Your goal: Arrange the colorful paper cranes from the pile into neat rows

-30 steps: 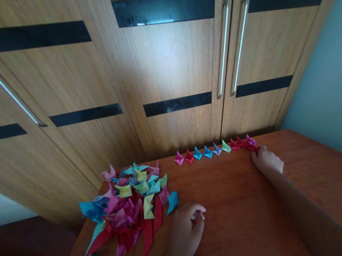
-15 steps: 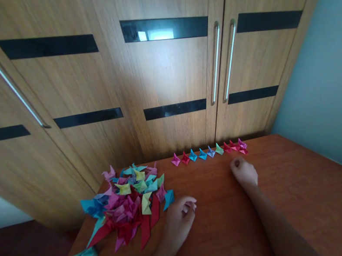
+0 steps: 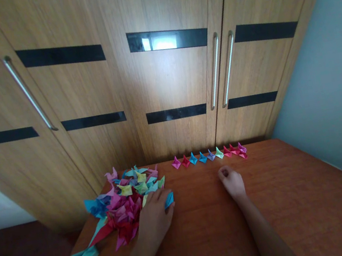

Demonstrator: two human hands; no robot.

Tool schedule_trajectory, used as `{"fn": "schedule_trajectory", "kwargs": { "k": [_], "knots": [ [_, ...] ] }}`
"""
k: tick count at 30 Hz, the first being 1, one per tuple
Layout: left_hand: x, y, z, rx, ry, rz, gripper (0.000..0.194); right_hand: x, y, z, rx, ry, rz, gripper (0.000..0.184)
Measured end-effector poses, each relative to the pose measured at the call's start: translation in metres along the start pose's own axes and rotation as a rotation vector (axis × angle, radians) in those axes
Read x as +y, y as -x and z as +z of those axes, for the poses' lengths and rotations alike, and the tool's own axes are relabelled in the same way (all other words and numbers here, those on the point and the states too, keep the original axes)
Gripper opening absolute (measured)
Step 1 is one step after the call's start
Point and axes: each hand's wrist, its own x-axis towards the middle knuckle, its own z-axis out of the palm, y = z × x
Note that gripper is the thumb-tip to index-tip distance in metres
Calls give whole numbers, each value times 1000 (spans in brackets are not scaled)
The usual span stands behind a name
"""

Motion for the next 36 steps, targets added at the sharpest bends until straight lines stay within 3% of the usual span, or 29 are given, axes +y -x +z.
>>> {"fn": "schedule_trajectory", "kwargs": {
  "k": [5, 15, 20, 24, 27, 33, 36],
  "knots": [
    [1, 0, -1, -120, -183, 50, 35, 2, -2, 2, -5, -52, -13, 22],
    [-1, -2, 3, -96, -192, 85, 33, 3, -2, 2, -13, -61, -4, 22],
    [-4, -3, 6, -29, -109, 72, 32, 1, -1, 1, -7, -57, -8, 21],
    [-6, -5, 9, 82, 190, 38, 33, 0, -1, 1, -15, -57, -7, 20],
    [-2, -7, 9, 115, 550, -82, 29, -1, 0, 0, -32, -52, -5, 20],
    [12, -3, 5, -130, 1564, -535, 24, -5, 2, -2, -33, -81, -15, 21],
    [17, 1, 5, -237, 1816, -618, 19, -18, 10, -4, -71, -205, -49, 21]
  ]
}}
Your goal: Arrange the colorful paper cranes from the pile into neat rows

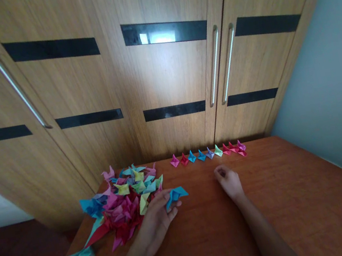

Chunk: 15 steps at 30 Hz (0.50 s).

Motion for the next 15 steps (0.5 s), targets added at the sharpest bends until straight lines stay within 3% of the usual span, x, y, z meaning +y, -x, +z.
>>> {"fn": "schedule_trajectory", "kwargs": {
  "k": [4, 8, 15],
  "knots": [
    [-4, -1, 0, -14, 66, -52, 16, -41, 20, 6, -198, -283, -134, 20],
    [-7, -4, -3, 89, 72, -29, 18, -85, 46, 18, -390, -436, -259, 23],
    [-9, -4, 0, 279, -58, 118, 28, -106, 65, 29, -303, -232, -501, 33]
  ]
}}
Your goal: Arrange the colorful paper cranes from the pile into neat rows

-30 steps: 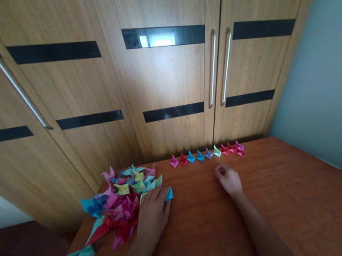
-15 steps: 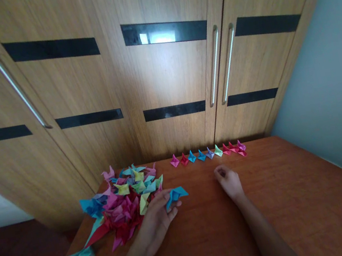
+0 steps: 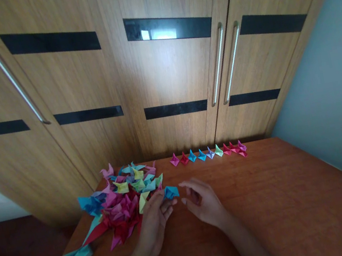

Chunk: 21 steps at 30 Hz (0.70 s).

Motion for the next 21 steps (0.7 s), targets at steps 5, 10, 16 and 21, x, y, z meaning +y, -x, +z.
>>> {"fn": "schedule_trajectory", "kwargs": {
  "k": [5, 10, 16, 21],
  "knots": [
    [-4, -2, 1, 18, -115, 25, 34, 0, 1, 4, -34, 168, -103, 28],
    [-13, -5, -1, -2, -116, -35, 38, 6, 2, 6, -26, 202, -117, 22],
    [-24, -19, -5, -74, -169, -86, 55, 4, -1, 0, 5, 225, -80, 14],
    [-29, -17, -4, -167, -299, 43, 52, 13, -2, -22, 263, 313, -55, 16]
  ]
}}
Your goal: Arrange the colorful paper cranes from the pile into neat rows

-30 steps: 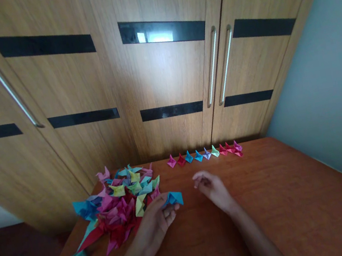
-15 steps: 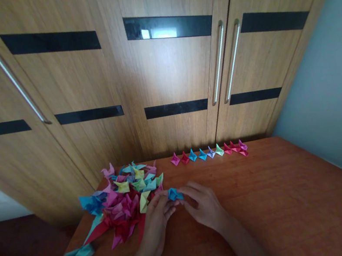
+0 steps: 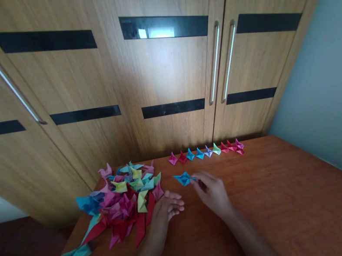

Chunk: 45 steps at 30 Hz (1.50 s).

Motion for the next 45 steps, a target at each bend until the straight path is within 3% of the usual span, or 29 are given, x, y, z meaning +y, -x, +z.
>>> {"fn": "schedule_trajectory", "kwargs": {
  "k": [4, 10, 12, 15, 19, 26, 31, 45],
  "knots": [
    [-3, 9, 3, -66, -138, 154, 40, 26, -3, -24, 218, 143, 176, 27],
    [-5, 11, 2, -104, -185, 165, 35, 91, -6, -64, 470, 252, 467, 48],
    [-4, 11, 2, -109, -191, 167, 34, 122, -6, -76, 440, 265, 564, 51],
    [-2, 12, 2, -118, -195, 172, 33, 165, -1, -91, 285, 332, 726, 48],
    [-1, 12, 2, -110, -177, 165, 34, 197, 5, -98, 85, 517, 852, 41],
    [-2, 11, 2, -109, -186, 144, 34, 199, -9, -83, -117, 732, 948, 47],
    [2, 13, 3, -115, -204, 138, 34, 197, -19, -76, -149, 768, 1004, 45],
    [-8, 14, 1, -125, -287, 163, 26, 192, -23, -71, -199, 816, 987, 51]
  ]
}}
